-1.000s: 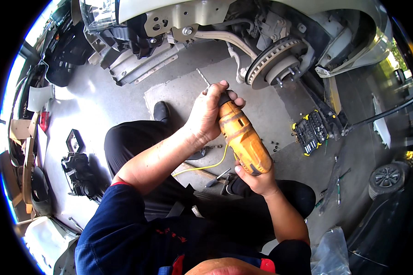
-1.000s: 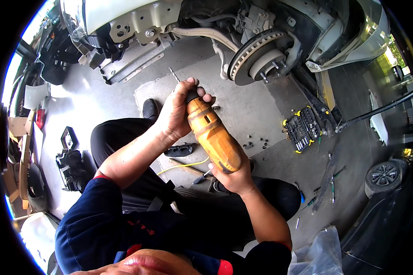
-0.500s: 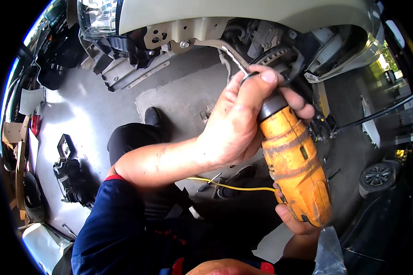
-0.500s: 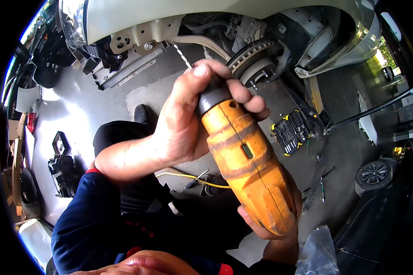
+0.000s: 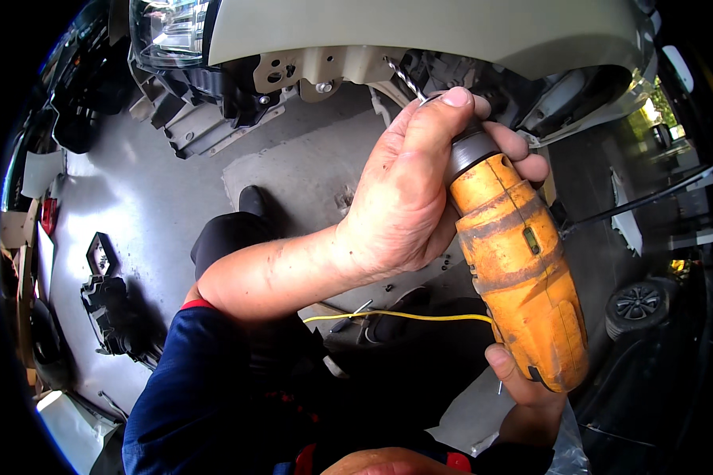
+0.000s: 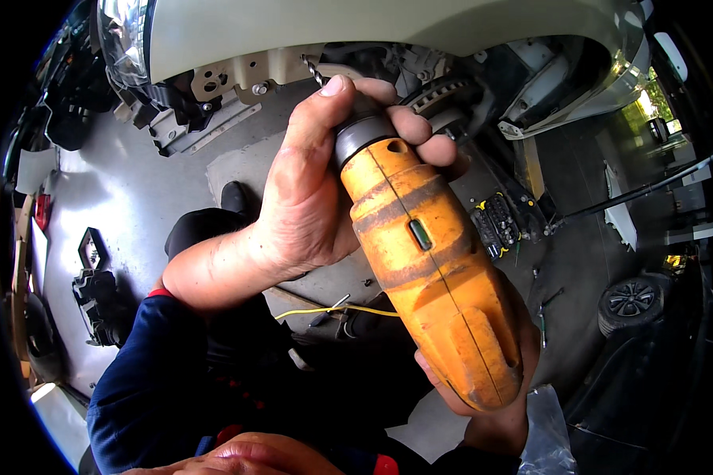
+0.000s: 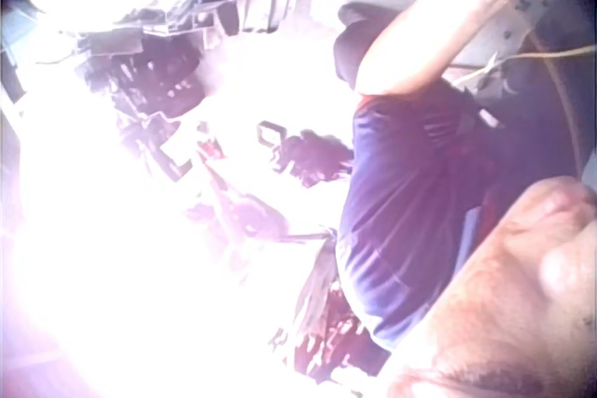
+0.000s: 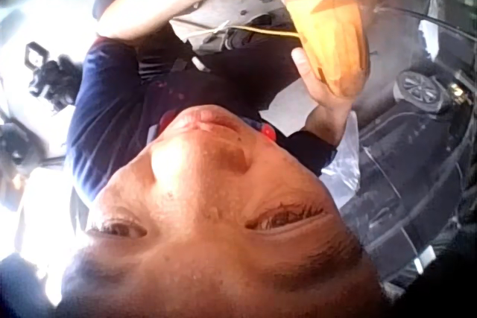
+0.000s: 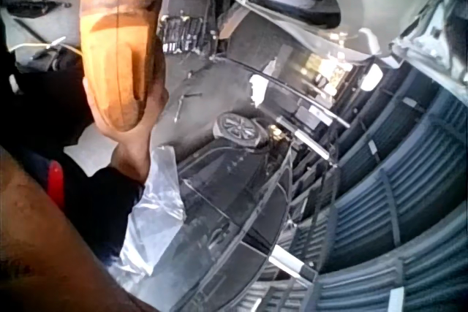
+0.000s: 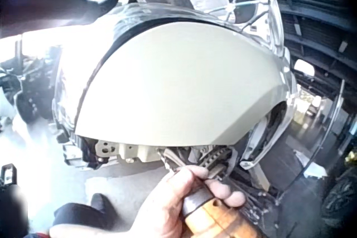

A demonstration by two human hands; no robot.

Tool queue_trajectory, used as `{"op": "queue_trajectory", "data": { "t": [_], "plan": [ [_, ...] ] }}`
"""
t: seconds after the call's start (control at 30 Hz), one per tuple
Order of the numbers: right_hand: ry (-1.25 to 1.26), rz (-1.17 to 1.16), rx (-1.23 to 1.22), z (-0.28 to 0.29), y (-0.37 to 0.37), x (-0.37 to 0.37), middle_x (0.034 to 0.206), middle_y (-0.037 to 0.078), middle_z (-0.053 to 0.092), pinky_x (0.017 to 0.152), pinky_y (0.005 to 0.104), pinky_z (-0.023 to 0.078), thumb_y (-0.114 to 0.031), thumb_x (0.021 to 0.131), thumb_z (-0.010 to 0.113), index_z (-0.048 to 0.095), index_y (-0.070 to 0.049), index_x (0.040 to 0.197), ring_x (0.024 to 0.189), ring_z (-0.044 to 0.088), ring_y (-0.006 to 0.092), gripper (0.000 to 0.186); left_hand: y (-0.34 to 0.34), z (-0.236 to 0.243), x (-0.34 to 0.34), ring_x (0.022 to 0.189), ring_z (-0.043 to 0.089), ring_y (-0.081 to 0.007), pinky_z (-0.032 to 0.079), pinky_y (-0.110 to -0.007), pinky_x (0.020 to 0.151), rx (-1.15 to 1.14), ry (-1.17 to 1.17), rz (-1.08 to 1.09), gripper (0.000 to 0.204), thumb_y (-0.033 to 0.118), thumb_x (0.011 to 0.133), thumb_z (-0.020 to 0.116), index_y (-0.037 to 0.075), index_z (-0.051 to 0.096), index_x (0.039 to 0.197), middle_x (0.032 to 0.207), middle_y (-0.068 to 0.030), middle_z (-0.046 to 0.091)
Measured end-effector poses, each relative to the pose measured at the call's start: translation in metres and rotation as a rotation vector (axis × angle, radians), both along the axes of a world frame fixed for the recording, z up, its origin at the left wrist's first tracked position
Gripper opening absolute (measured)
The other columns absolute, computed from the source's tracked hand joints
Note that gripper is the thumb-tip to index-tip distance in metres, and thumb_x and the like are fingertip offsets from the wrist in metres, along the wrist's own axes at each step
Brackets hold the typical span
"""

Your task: The person prepares and uses an electric drill to drill holes in a car fender piece, replaces a drill bit, and then utilizes a manual rivet tool to secure components together.

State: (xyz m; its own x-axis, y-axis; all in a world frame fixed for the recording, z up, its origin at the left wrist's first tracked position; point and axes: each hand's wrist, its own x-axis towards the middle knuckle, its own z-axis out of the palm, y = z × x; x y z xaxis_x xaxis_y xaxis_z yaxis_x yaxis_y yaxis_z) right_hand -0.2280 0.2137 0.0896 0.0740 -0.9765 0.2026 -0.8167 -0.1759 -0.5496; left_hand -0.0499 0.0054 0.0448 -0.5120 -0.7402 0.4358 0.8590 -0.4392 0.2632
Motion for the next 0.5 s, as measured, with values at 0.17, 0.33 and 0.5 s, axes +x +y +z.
{"op": "queue_trajectory", "data": {
  "t": [0.17, 0.33, 0.5],
  "plan": [
    [0.07, -0.053, 0.005, 0.0, 0.006, -0.007, 0.134, 0.02, 0.061, 0.103, 0.0436, 0.052, -0.032, 0.072, 0.089, 0.057, 0.001, 0.138, 0.119, 0.065, 0.0353, 0.081, 0.001, 0.003, -0.002, 0.111, 0.071, -0.0343, 0.059, -0.053, 0.098, 0.017, -0.064, 0.024, 0.042, 0.045, 0.109, 0.046, 0.009, 0.056, 0.128, 0.112, -0.0149, 0.071],
    [0.04, -0.1, 0.004, 0.015, -0.007, 0.008, 0.122, 0.019, 0.07, 0.095, 0.0386, 0.057, -0.031, 0.073, 0.09, 0.056, 0.004, 0.139, 0.111, 0.072, 0.0311, 0.082, 0.018, 0.019, 0.0, 0.095, 0.075, -0.0262, 0.063, -0.042, 0.085, 0.119, -0.023, 0.069, 0.03, 0.032, 0.109, 0.052, 0.003, 0.059, 0.111, 0.1, -0.0143, 0.074],
    [0.174, -0.155, -0.024, 0.044, -0.009, 0.017, 0.112, 0.018, 0.075, 0.086, 0.0343, 0.06, -0.024, 0.08, 0.086, 0.055, 0.006, 0.138, 0.103, 0.076, 0.0282, 0.072, 0.035, 0.027, -0.014, 0.101, 0.069, -0.0207, 0.056, -0.038, 0.092, 0.074, -0.083, 0.004, 0.046, 0.046, 0.107, 0.05, 0.001, 0.059, 0.114, 0.105, -0.0168, 0.073]
  ]
}}
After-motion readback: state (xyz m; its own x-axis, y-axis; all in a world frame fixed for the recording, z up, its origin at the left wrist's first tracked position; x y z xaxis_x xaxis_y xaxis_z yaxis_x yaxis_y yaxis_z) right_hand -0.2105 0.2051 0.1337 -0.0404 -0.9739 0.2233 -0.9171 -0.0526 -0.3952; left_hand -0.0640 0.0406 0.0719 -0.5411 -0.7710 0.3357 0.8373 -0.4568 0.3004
